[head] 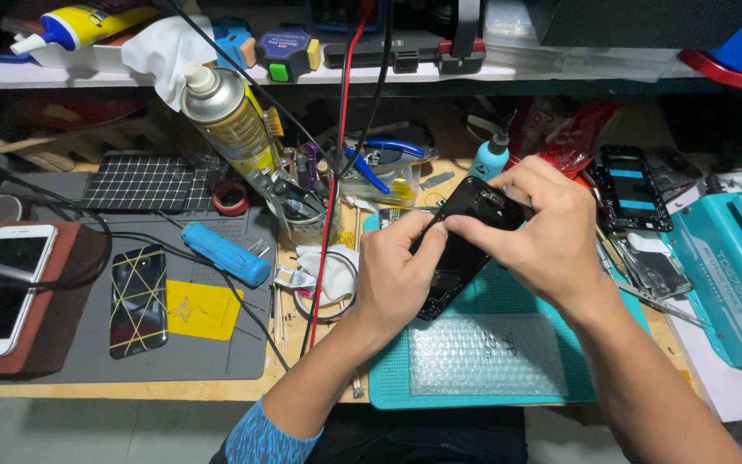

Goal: The person uses a precision screwdriver to remove screws from the back of a disassembled smartphone. They carefully unscrew multiple fasteners around the camera module and place them on the workbench mat.

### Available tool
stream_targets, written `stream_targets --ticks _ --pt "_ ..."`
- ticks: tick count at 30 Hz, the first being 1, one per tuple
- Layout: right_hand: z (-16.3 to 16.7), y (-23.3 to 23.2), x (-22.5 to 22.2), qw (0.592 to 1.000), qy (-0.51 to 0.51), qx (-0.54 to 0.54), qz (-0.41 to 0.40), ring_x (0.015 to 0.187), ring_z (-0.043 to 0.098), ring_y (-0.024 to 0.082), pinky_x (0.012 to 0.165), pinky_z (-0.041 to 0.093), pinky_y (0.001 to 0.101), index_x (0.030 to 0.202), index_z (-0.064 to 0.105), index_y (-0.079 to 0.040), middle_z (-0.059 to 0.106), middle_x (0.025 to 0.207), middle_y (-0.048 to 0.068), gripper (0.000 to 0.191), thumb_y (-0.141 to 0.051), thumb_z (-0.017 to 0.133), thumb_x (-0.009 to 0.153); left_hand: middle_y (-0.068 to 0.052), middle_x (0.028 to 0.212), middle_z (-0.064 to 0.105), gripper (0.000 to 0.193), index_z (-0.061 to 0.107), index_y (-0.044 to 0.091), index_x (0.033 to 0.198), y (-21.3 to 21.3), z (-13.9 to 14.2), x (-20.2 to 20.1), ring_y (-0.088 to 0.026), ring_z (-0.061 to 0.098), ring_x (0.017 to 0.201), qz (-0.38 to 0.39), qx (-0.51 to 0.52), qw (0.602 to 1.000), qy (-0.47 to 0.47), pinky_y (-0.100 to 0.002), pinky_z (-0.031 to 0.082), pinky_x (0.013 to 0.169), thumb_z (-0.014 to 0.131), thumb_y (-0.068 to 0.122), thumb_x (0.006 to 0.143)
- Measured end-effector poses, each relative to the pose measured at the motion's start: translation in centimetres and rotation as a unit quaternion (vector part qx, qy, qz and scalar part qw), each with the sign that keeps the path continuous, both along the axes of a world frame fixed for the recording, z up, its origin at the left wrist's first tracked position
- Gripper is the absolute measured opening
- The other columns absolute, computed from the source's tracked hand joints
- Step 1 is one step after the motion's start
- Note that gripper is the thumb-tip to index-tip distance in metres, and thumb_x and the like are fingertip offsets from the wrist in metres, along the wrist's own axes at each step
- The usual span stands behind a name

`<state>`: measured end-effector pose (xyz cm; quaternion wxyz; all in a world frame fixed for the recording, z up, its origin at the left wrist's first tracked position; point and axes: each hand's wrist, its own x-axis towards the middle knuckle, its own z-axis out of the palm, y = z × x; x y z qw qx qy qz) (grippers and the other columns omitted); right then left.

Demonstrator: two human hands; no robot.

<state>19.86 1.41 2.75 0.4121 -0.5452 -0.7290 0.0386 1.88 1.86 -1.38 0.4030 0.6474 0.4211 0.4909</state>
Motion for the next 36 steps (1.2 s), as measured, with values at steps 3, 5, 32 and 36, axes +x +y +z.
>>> stream_targets --ticks 3,5,32,36 --pt "-0.1 0.0 -0.3 1.000 -0.023 0.021 -0.005 0.067 0.062 0.018 0.060 0.047 0.0307 0.088 0.072 0.001 0.063 0.080 0.008 0.038 -0.023 0.095 0.070 -0.011 0.058 0.059 0.025 0.064 -0.003 0.080 0.1 -0.1 0.1 -0.012 0.054 0.048 0.011 0.003 1.000 0.019 -0.033 0.041 0.047 0.064 0.016 0.096" --pt "-0.1 -0.1 -0.3 1.000 -0.009 0.011 -0.010 0.066 0.062 0.018 0.059 0.047 0.0307 0.087 0.072 0.001 0.063 0.081 0.008 0.036 -0.022 0.094 0.071 -0.010 0.057 0.060 0.023 0.066 -0.002 0.082 0.1 -0.2 0.3 -0.011 0.055 0.048 0.009 0.001 1.000 0.007 -0.033 0.041 0.046 0.064 0.016 0.096" --pt "-1.7 1.4 1.0 0.953 0.247 -0.178 0.004 0.064 0.057 0.004 0.057 0.042 0.0214 0.083 0.076 0.000 0.070 0.073 0.001 0.011 -0.007 0.084 0.080 -0.007 0.051 0.059 0.021 0.073 0.001 0.086 0.1 0.4 -0.1 -0.010 0.052 0.044 0.012 -0.003 1.000 0.029 -0.031 0.040 0.044 0.065 0.019 0.095" --pt "-1.8 1.5 0.8 0.954 0.235 -0.184 -0.004 0.063 0.058 0.004 0.057 0.043 0.0215 0.085 0.077 0.000 0.070 0.073 0.001 0.011 -0.009 0.082 0.082 -0.008 0.052 0.060 0.024 0.073 0.000 0.085 0.5 0.1 -0.1 -0.010 0.054 0.045 -0.003 -0.032 0.999 0.031 -0.032 0.040 0.045 0.064 0.021 0.094"
